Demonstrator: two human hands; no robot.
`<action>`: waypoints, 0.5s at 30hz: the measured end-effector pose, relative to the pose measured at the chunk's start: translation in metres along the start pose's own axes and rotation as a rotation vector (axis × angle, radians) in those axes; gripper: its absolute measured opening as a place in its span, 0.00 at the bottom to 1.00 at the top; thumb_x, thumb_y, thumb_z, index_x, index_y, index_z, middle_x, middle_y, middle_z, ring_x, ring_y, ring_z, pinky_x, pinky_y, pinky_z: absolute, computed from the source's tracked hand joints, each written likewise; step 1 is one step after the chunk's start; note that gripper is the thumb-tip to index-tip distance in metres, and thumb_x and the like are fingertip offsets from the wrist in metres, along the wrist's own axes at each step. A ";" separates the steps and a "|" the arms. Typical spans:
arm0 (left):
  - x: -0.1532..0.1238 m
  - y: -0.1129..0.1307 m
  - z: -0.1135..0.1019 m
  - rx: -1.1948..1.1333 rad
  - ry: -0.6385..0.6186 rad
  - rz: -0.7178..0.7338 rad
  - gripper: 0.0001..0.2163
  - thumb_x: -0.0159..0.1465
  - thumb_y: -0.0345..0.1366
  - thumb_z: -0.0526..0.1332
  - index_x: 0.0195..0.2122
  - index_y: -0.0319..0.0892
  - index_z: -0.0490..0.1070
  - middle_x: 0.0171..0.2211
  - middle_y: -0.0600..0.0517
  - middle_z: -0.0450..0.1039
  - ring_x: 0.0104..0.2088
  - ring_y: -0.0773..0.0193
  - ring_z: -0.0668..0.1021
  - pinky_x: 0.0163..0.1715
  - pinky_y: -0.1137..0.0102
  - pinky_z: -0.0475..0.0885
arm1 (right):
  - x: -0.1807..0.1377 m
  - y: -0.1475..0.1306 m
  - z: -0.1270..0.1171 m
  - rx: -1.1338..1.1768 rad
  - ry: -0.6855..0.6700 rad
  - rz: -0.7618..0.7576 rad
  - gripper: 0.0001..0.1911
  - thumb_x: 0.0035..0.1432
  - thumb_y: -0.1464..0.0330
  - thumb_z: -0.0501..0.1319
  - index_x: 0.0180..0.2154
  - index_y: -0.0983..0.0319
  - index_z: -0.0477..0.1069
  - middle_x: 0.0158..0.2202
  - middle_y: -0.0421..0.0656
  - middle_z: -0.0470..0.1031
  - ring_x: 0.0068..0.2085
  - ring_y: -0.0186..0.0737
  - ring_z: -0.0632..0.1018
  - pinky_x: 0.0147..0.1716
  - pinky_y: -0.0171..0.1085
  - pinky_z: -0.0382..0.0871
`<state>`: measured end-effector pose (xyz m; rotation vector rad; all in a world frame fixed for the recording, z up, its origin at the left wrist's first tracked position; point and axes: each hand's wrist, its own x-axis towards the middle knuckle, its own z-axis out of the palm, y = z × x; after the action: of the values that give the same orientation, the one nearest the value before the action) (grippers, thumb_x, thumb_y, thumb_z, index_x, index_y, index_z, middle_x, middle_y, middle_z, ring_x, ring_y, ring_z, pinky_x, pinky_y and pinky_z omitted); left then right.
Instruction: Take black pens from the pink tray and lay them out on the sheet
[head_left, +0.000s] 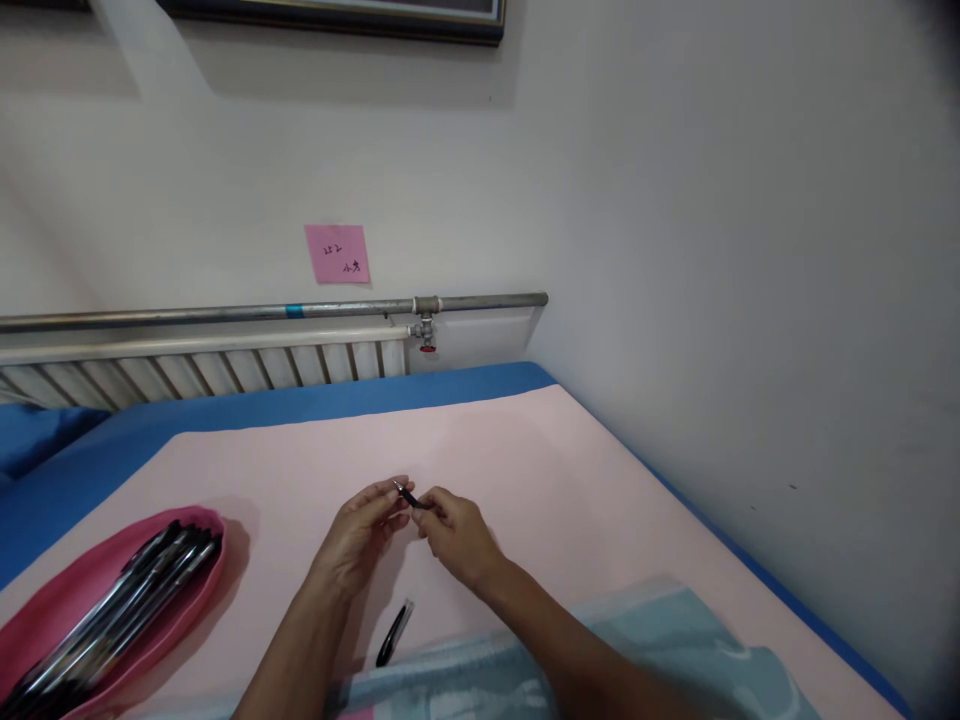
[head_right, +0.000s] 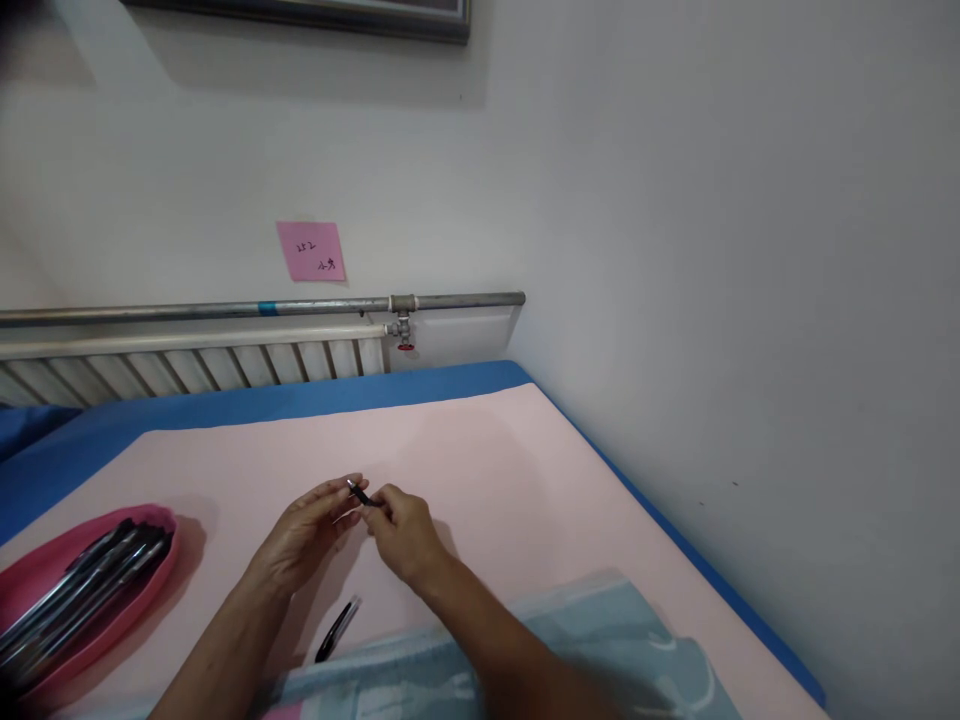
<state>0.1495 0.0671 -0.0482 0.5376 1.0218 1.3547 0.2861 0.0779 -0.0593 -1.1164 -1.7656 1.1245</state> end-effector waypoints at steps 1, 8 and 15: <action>-0.001 0.000 0.001 0.000 0.001 -0.011 0.15 0.43 0.36 0.70 0.32 0.38 0.74 0.33 0.49 0.76 0.30 0.68 0.75 0.30 0.74 0.69 | 0.000 0.000 0.000 -0.007 0.008 -0.011 0.04 0.53 0.71 0.53 0.27 0.62 0.65 0.22 0.36 0.66 0.23 0.30 0.66 0.24 0.29 0.58; 0.003 -0.006 -0.001 0.084 0.011 0.084 0.13 0.43 0.38 0.70 0.16 0.37 0.66 0.16 0.57 0.67 0.21 0.73 0.70 0.26 0.75 0.65 | -0.002 -0.001 0.000 -0.079 0.001 -0.093 0.05 0.53 0.70 0.55 0.27 0.62 0.66 0.21 0.36 0.65 0.24 0.30 0.65 0.24 0.29 0.57; 0.002 -0.003 0.000 0.034 -0.005 0.060 0.14 0.41 0.36 0.70 0.28 0.36 0.74 0.29 0.51 0.74 0.28 0.70 0.74 0.30 0.74 0.67 | 0.000 0.002 0.001 0.013 -0.012 -0.010 0.04 0.52 0.70 0.54 0.27 0.62 0.65 0.20 0.36 0.66 0.23 0.30 0.65 0.23 0.30 0.58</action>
<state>0.1510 0.0687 -0.0511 0.6009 1.0335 1.3902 0.2857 0.0779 -0.0610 -1.0933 -1.7689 1.1376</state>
